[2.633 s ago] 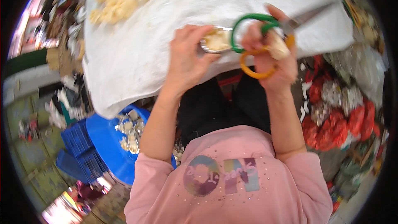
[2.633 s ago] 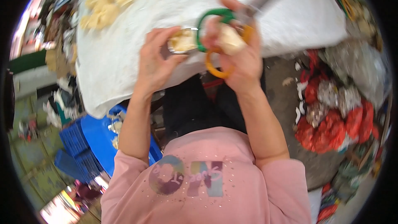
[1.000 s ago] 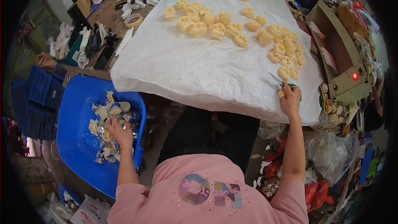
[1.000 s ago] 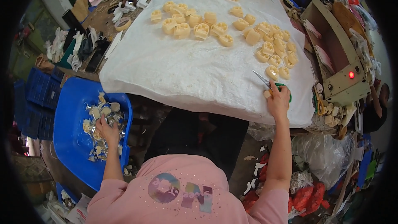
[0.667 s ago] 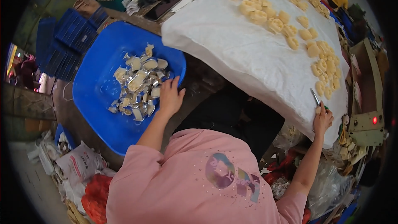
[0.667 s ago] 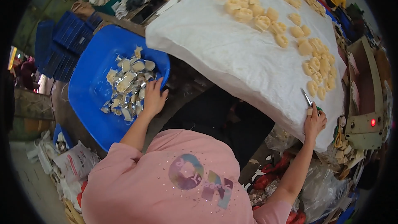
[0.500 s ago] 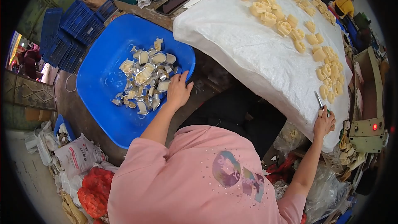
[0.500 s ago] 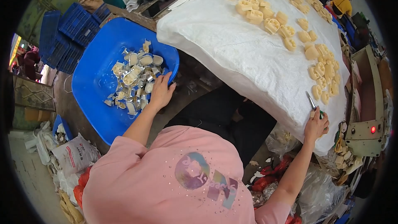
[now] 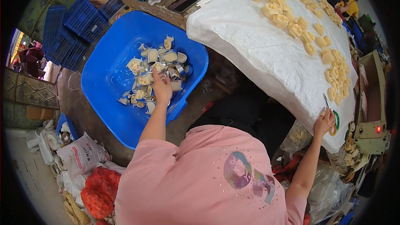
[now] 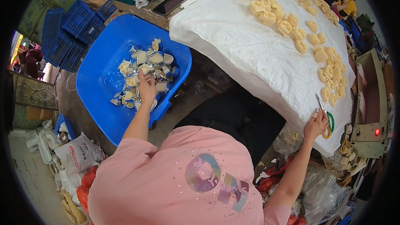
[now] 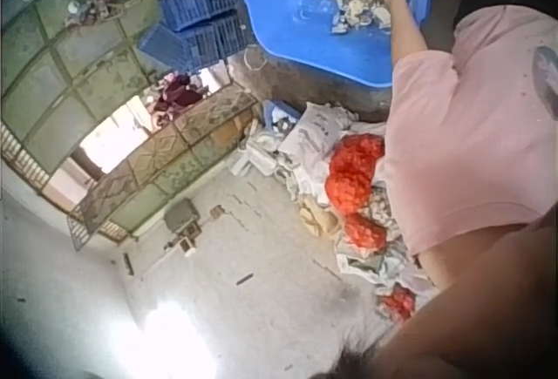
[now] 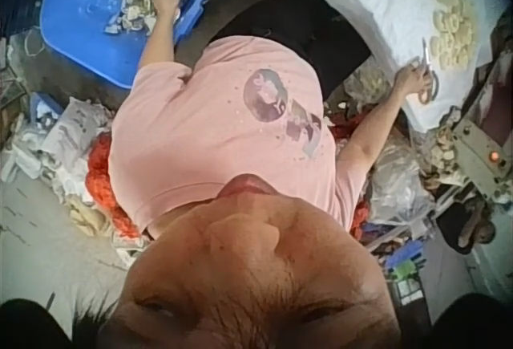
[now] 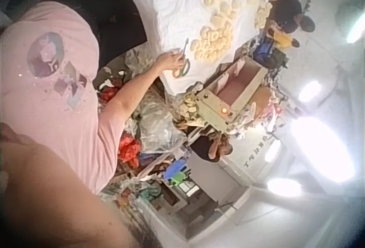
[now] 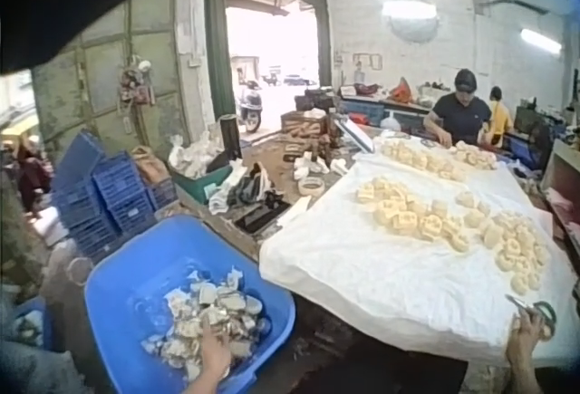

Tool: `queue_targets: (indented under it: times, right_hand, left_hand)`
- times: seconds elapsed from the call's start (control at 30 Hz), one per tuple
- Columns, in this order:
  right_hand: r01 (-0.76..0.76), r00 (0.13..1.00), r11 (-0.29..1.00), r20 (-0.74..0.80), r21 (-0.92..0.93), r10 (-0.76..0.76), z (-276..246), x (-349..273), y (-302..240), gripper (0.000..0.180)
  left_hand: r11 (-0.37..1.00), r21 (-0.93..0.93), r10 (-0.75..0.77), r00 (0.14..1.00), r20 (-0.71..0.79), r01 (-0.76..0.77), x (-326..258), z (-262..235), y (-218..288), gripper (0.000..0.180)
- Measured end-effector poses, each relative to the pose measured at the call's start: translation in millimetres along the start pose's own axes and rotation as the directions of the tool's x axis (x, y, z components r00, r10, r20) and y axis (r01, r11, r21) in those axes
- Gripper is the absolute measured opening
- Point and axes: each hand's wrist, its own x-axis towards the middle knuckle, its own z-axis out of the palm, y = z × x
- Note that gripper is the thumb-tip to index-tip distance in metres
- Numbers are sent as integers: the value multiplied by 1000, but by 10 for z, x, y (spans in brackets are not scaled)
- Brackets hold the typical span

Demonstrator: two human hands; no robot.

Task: The worker is inspecting and organizing plastic or foam shoe sole components, occasionally using scissors to trim excess material.

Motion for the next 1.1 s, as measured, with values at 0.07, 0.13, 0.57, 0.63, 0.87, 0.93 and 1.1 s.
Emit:
queue_targets:
  times: [0.07,0.13,0.57,0.63,0.87,0.93,1.1]
  right_hand:
    - [-15,1000,1000,15,-5,15,33,-1,-12,36]
    - [-11,1000,1000,7,-6,11,49,-1,-19,35]
    - [62,995,989,-79,134,-52,-111,-105,-301,32]
    - [49,997,996,-60,70,-45,-279,-90,-334,35]
    - [57,998,993,-7,103,-57,-432,-60,-402,46]
    - [67,997,989,38,131,-73,-490,-17,-398,47]
    - [21,1000,905,-4,425,-21,-633,429,-672,56]
  left_hand:
    - [998,-34,-52,998,-26,51,56,-11,-17,66]
    - [993,-72,-102,994,-50,98,72,-11,-53,66]
    - [988,-97,108,988,-108,-118,33,-69,-163,41]
    - [965,-149,206,976,-63,-214,62,44,281,39]
    - [847,-372,449,886,114,-381,243,703,1919,40]
    - [819,-349,539,818,200,-455,308,993,2327,43]
    - [725,-266,688,648,328,-635,828,1718,3017,51]
